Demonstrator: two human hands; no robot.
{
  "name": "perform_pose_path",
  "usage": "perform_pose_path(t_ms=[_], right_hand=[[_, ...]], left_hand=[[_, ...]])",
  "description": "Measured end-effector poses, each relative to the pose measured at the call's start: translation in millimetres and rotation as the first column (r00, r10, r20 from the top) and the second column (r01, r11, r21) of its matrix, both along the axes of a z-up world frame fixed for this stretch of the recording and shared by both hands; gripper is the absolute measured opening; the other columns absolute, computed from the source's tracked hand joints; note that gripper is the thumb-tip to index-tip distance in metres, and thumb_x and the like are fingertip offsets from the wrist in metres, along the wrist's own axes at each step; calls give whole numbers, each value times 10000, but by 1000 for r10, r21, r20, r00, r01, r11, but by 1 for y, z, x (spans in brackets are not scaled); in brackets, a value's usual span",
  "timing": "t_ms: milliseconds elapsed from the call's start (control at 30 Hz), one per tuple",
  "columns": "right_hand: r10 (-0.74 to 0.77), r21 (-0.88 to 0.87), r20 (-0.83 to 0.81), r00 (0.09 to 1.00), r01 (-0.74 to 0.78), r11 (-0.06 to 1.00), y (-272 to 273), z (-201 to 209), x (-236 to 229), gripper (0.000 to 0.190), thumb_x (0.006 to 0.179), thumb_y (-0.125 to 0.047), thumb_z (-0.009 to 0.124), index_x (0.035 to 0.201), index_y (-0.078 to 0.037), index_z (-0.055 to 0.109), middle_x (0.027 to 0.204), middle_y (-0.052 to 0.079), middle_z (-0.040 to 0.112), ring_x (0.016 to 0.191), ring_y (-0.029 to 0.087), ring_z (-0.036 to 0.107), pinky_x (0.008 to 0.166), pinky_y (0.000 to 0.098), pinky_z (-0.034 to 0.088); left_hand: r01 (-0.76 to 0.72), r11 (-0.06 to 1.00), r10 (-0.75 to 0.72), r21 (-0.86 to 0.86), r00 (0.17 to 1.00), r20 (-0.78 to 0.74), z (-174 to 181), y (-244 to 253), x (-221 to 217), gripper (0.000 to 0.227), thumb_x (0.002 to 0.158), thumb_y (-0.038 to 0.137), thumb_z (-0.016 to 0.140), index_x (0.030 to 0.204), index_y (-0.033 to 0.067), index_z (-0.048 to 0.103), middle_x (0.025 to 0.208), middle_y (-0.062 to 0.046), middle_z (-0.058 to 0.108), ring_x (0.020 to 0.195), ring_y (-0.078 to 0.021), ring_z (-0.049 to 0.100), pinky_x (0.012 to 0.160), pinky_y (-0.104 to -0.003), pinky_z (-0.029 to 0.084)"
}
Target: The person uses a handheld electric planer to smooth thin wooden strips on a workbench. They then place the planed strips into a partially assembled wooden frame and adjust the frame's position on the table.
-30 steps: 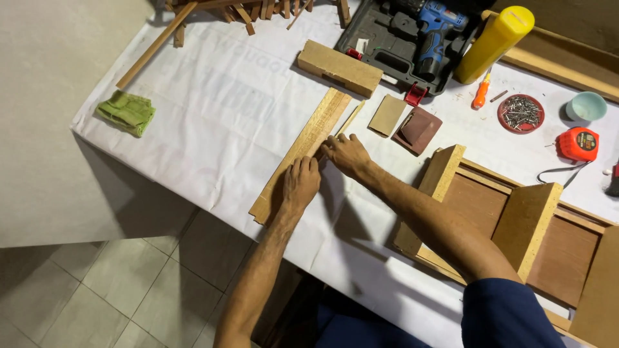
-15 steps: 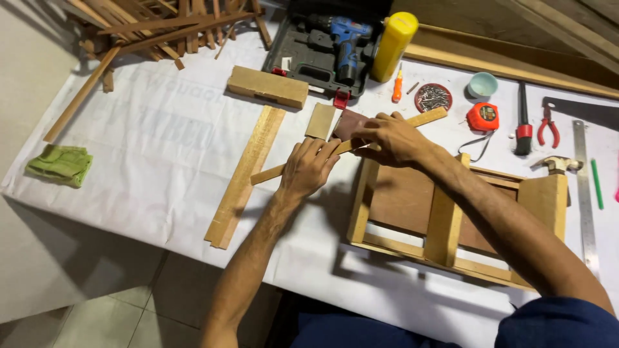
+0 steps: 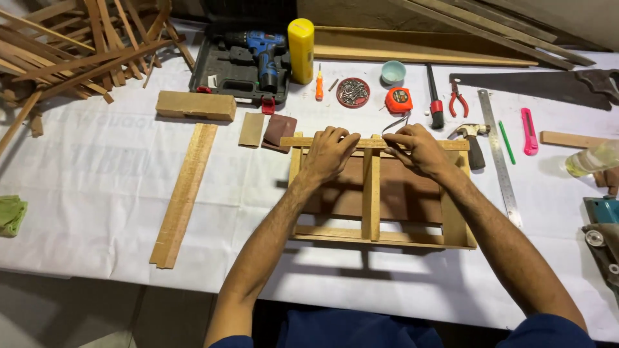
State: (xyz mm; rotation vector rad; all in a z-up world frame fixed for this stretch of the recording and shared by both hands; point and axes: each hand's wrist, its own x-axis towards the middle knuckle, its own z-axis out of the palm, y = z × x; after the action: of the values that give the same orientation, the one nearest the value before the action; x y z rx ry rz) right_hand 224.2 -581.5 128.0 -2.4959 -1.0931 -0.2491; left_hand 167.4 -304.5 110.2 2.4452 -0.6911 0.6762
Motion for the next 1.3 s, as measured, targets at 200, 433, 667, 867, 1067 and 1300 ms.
perform_pose_path(t_ms=[200,433,667,867,1067,1300], right_hand=[[-53,13,-30,998,54,998,-13,-9,-4,316,972,-306,704,1232,-131,746,967,106,722,890,230,608,790,395,536],[-63,29,-15,998,63,998,-15,-12,0,300,1018,-280,651,1247,-102,731,1000,104,727,870,202,601,774,378,509],[-79,39,-14,997,79,996,-16,-9,-1,311,1006,-314,665,1233,-120,749,961,90,731,832,198,599,737,377,497],[-80,78,-1,997,79,994,-18,-6,1,324,993,-332,680,1228,-121,752,940,91,724,849,205,600,754,384,499],[-67,94,-34,997,70,993,-25,-12,2,328,996,-307,682,1253,-111,736,937,92,724,838,200,601,762,383,506],[-64,123,-71,995,73,990,-27,-7,0,317,996,-282,686,1260,-113,731,920,96,728,830,203,605,763,384,513]], left_hand=[[-38,999,38,-2,998,-43,-10,-13,3,234,1020,220,654,1221,118,715,1050,-68,678,1016,-228,603,877,-422,461],[-81,997,82,11,995,-63,-11,-24,9,254,1024,208,641,1253,122,708,1054,-64,685,1058,-225,610,977,-469,452],[-55,998,58,34,993,-99,-22,-50,29,360,980,278,641,1282,85,670,1144,-110,692,1132,-259,591,998,-503,398],[-49,999,48,1,972,-232,-18,-60,36,259,1020,271,611,1203,105,692,1076,-74,696,1072,-229,608,997,-491,392],[-39,996,18,-78,964,-264,-23,-59,37,228,1024,260,612,1170,110,701,1021,-69,681,1025,-227,614,1023,-488,362],[-23,991,-11,-132,967,-255,-26,-60,37,239,1008,251,625,1176,99,700,1037,-74,681,1034,-228,618,1076,-510,316]])
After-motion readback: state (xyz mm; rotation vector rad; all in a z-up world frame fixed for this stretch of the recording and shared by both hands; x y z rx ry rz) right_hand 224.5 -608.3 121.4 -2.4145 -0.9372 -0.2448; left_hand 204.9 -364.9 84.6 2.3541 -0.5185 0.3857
